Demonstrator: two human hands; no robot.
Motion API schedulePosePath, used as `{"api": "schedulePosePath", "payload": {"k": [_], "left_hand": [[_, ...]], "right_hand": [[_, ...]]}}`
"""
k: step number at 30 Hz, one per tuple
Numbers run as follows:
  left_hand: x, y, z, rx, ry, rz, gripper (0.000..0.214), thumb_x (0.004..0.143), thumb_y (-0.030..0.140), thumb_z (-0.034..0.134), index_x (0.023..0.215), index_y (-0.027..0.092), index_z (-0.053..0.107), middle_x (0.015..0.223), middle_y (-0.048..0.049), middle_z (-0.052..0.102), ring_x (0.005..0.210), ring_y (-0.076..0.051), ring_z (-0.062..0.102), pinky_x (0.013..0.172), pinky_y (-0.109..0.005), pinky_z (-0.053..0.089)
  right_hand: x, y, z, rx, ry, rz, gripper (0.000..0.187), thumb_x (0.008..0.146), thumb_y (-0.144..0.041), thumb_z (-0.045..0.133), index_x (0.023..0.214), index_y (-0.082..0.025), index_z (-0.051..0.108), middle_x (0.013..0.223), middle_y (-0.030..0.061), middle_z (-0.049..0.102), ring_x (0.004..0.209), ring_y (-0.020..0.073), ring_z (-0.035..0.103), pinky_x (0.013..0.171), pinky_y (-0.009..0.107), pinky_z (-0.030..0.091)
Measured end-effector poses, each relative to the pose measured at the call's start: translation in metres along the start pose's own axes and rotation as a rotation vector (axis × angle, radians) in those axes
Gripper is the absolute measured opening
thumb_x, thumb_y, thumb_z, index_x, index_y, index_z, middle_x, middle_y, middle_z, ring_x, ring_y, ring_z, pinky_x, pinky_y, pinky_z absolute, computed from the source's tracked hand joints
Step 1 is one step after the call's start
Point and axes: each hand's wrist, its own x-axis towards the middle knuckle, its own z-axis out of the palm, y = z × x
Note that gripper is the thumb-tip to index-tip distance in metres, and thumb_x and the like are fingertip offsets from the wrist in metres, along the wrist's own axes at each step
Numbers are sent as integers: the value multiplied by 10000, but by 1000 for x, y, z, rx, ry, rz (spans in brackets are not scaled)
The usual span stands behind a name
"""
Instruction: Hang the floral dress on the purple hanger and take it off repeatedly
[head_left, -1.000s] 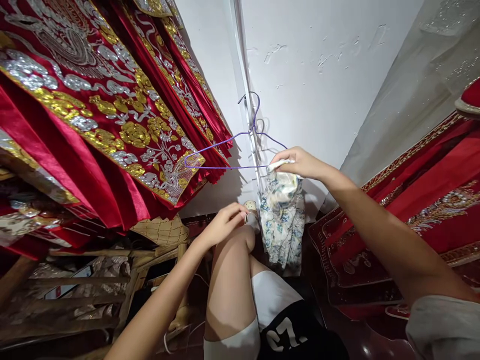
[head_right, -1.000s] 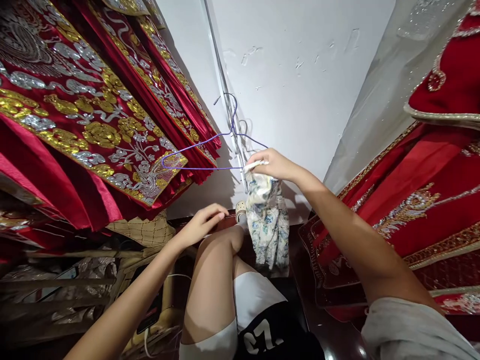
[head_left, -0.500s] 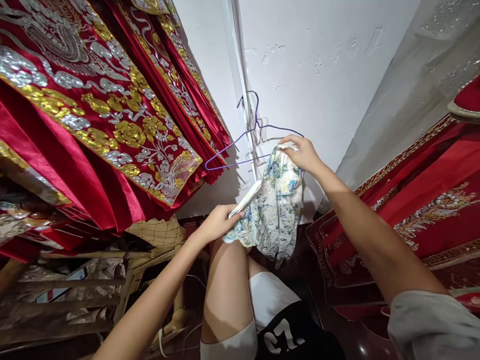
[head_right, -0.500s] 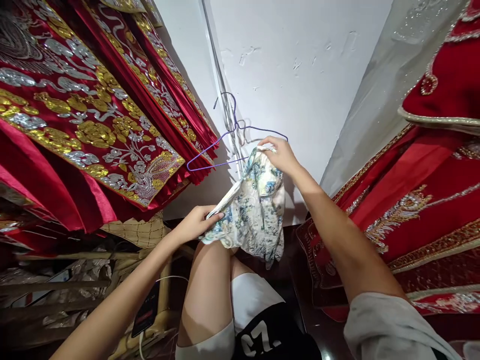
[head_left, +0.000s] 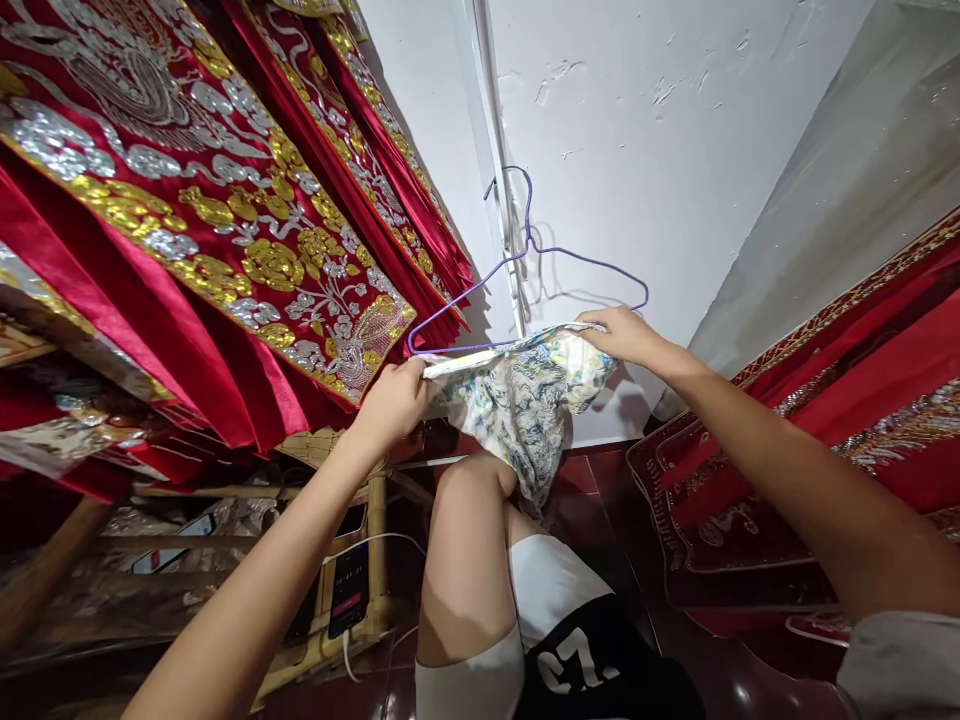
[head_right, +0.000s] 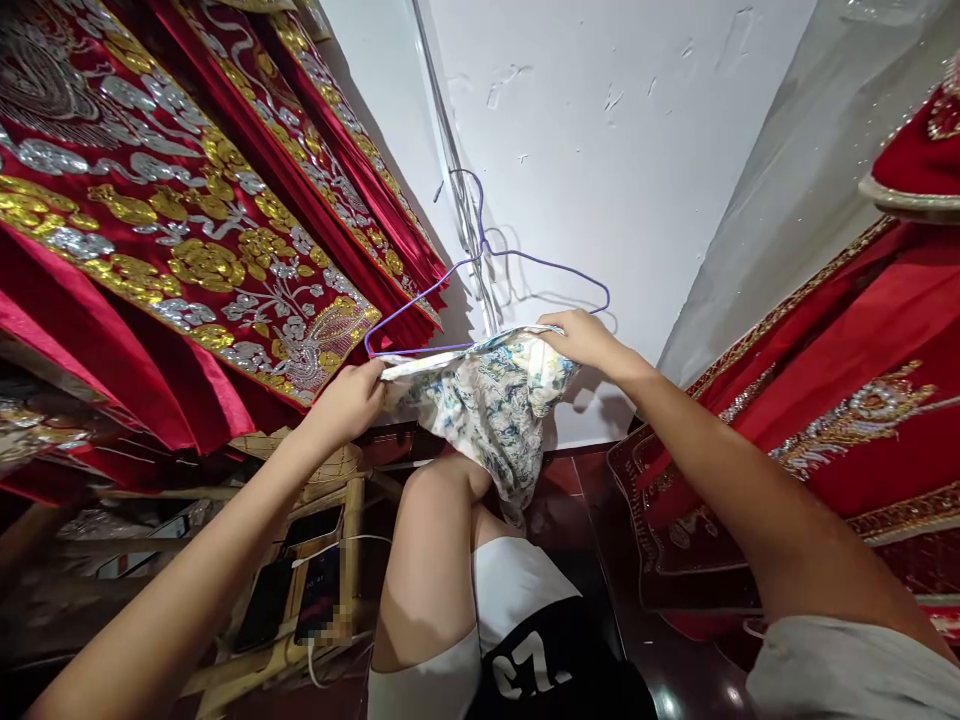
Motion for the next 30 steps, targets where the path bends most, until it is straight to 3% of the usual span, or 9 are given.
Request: {"api": "schedulePosePath", "payload": {"k": [3, 6, 10, 14, 17, 22, 25, 27, 30], "left_hand": [[5, 13, -6, -69, 104, 11, 104, 835, 177, 483, 854, 221, 575, 932, -144, 665, 913, -349, 585, 959, -458, 421], [6, 17, -13, -108, 115, -27, 71, 827, 174, 506, 825, 228, 552, 838, -114, 635, 889, -343, 570, 979, -476, 414], [0, 13, -23, -92, 150, -105, 104, 830, 205, 540, 760, 246, 475, 755, -98, 587, 929, -366, 546, 960, -497, 436], [4, 17, -36, -163, 330, -63, 31, 866, 232, 552, 838, 242, 544, 913, -105, 644, 1051, -348, 535, 1021, -481, 428], [25, 28, -46, -258, 428, 11, 90, 914, 240, 531, 941, 241, 617, 1041, -84, 676, 1072, -300, 572, 1033, -419, 433], [67, 40, -47, -241, 288, 208, 343, 894, 137, 452, 1167, 212, 646, 1140, -98, 691, 1054, -265, 628, 968, -382, 461], [78, 39, -37, -161, 211, 243, 380, 866, 121, 428, 1156, 188, 663, 1115, -125, 678, 1053, -286, 612, 969, -407, 457], [79, 37, -29, -158, 192, 235, 369, 866, 127, 415, 1127, 193, 667, 1079, -123, 677, 1026, -287, 606, 956, -408, 458], [81, 36, -24, -183, 197, 230, 328, 873, 141, 414, 1080, 205, 660, 1045, -112, 670, 988, -279, 597, 935, -403, 456]], "right_hand": [[-12, -12, -17, -61, 19, 44, 343, 921, -412, 526, 928, -195, 792, 884, 74, 772, 785, 242, 654, 687, 318, 386], [-18, -23, -23, -122, 10, 55, 354, 930, -440, 524, 935, -212, 794, 835, 82, 757, 736, 242, 630, 662, 328, 361], [-21, -30, -18, -183, 7, 75, 347, 937, -455, 525, 911, -226, 785, 702, 73, 691, 639, 223, 567, 630, 334, 324], [-25, -38, -12, -182, -16, 44, 355, 944, -461, 511, 866, -232, 771, 652, 62, 658, 615, 215, 552, 619, 334, 320], [-30, -55, -8, -159, -69, 17, 330, 927, -448, 539, 951, -235, 790, 739, 86, 722, 679, 242, 604, 623, 342, 330], [-43, -80, -9, -98, -143, 3, 362, 825, -298, 623, 1144, -262, 791, 1025, 97, 781, 828, 289, 658, 685, 379, 409], [-54, -73, -20, -18, -40, 76, 643, 751, -186, 640, 1384, -294, 667, 1035, 76, 772, 721, 231, 632, 677, 380, 454], [-59, -57, -32, 65, 141, 136, 754, 749, -162, 642, 1489, -281, 560, 944, 58, 764, 654, 200, 610, 652, 373, 478], [-53, -25, -59, 226, 372, 195, 597, 753, -180, 700, 1348, -212, 670, 814, 46, 755, 647, 187, 629, 661, 368, 513]]}}
